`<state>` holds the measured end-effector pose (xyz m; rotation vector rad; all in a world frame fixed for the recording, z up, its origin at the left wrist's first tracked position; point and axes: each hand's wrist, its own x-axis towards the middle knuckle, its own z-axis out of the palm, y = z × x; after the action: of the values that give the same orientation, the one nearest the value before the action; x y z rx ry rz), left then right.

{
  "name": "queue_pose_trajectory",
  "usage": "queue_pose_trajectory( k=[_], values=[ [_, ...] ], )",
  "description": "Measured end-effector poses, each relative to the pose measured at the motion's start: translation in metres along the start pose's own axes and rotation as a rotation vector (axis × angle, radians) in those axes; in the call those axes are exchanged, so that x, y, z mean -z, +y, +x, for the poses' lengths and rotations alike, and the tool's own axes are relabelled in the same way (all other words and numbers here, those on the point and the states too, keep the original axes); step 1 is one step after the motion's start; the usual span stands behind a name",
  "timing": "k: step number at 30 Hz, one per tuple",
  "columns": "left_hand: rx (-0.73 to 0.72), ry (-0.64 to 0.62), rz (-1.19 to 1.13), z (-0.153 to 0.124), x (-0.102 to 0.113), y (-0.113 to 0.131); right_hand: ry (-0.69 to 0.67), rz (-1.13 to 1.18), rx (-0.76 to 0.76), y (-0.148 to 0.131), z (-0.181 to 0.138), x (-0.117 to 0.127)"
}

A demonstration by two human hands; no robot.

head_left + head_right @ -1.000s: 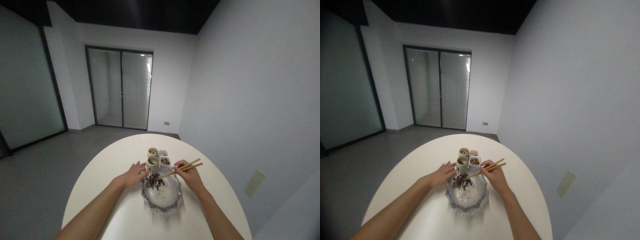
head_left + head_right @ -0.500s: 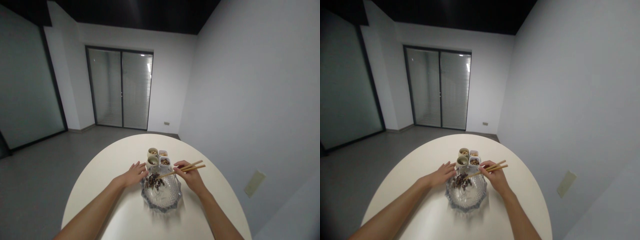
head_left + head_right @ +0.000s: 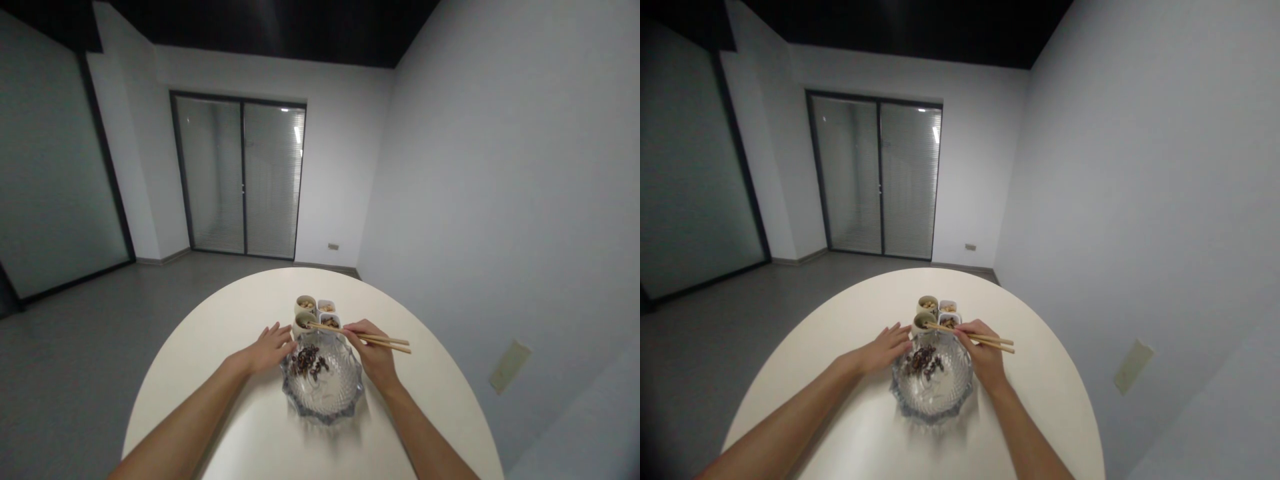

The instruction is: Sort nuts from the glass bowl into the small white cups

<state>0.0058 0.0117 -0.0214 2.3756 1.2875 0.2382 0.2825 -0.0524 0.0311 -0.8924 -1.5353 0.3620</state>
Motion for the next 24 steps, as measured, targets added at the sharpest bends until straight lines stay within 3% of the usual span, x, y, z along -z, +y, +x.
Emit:
queue_pose_trajectory(
  k=[4,11,17,24],
  values=[
    [0.001,0.005,-0.013,0.001,-0.001,-0.001,-0.043,-0.025,-0.024,0.002,0.000,0.000],
    [-0.004,-0.005,-0.012,0.000,-0.001,-0.004,-0.004,-0.011,-0.073,0.004,0.002,0.008],
    [-0.004,-0.005,-0.005,0.000,0.000,-0.001,-0.173,0.058,-0.181,-0.002,0.000,0.008],
    [0.002,-0.003,0.000,0.001,0.000,0.000,-0.256,0.049,-0.182,-0.008,-0.003,0.001]
  ],
)
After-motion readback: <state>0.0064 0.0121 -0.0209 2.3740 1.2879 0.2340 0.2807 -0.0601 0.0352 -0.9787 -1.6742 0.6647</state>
